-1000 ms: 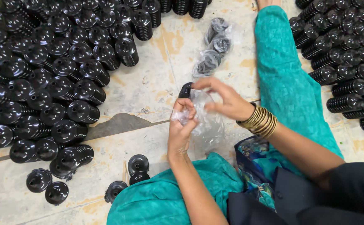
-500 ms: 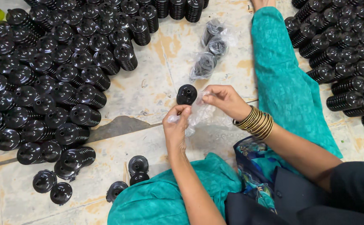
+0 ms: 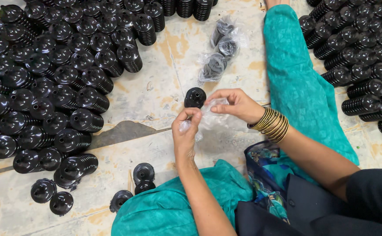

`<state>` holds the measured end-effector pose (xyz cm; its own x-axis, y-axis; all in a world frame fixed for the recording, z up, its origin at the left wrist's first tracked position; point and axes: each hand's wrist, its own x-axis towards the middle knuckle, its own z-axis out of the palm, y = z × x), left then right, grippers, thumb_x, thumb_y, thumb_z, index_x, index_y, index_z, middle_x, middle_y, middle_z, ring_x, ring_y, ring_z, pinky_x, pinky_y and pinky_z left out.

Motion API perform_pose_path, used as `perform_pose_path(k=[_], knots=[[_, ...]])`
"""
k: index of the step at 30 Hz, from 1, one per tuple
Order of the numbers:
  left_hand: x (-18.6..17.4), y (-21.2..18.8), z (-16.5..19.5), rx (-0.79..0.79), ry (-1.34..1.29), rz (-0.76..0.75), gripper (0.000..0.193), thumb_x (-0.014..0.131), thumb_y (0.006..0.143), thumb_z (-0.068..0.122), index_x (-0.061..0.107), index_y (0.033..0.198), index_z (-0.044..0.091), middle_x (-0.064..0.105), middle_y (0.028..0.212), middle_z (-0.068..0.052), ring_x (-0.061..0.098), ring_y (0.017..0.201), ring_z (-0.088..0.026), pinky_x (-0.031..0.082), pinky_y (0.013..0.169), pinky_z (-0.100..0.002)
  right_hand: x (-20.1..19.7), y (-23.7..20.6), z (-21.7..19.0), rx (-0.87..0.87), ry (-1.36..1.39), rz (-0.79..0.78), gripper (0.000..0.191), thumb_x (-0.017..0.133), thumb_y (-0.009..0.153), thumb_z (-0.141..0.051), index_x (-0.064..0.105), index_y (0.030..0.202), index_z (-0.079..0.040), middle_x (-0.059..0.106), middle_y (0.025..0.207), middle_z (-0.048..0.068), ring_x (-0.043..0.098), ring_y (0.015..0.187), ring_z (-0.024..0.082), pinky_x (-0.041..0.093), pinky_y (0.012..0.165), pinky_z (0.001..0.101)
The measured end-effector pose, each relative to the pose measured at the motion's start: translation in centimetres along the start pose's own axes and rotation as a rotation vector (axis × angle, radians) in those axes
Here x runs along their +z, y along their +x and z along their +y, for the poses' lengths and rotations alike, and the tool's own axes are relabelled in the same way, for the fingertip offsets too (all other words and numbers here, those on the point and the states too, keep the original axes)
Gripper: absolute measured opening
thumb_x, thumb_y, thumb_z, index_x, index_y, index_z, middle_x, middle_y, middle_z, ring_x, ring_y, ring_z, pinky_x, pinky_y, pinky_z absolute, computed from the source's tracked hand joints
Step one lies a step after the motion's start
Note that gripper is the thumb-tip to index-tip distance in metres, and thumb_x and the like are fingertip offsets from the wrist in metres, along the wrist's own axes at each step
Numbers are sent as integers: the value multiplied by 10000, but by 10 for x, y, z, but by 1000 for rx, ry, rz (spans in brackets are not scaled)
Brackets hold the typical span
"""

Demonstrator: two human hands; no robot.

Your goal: The person sits on the floor surrounded by piles of black plastic bottles and wraps individual bottles in clear plastic bags, twisting the bag closed and placing each wrapped bottle in a small pile in front of them, repeating this one bottle at a time.

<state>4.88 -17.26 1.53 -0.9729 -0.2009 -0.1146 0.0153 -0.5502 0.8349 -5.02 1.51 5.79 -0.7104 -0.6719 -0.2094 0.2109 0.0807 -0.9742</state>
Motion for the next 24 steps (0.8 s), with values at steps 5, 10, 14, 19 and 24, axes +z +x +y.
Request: perform_pose_path(k=[5,10,14,19,24], knots=[[0,3,-6,2,-198,33,184,679,1023,237,623,917,97,437,661,85,326,543,-15,233,485,-205,2,-1,5,4,-148,-48,154,690,991,-161,708,1038,-15,684,957,3,624,913,52,518,821,257],[-13,-2,-16,-221,24,-69,141,683,983,221,678,933,90,510,690,62,426,579,-36,291,501,-218,-2,-2,16,-16,694,-82,111,636,965,-177,636,1007,-74,624,863,-9,615,837,104,544,867,325],[-19,1,-29,-262,216,-146,73,706,901,116,737,935,59,564,782,69,439,665,-25,319,567,-213,-18,15,28,-2,453,24,137,599,949,-107,631,1072,-57,598,897,-17,558,786,82,471,735,260],[-12,31,-46,252,342,255,60,651,953,85,693,972,46,617,817,36,524,751,-59,438,664,-256,-23,49,44,-359,-363,219,183,618,974,-37,631,1156,-39,572,1081,-15,512,797,76,440,671,242],[-5,43,-56,262,636,561,63,714,930,108,679,969,73,571,687,-41,501,619,-153,408,572,-334,-6,69,47,-469,-774,268,297,626,964,-15,704,1244,-75,658,1046,101,624,815,182,503,730,295]])
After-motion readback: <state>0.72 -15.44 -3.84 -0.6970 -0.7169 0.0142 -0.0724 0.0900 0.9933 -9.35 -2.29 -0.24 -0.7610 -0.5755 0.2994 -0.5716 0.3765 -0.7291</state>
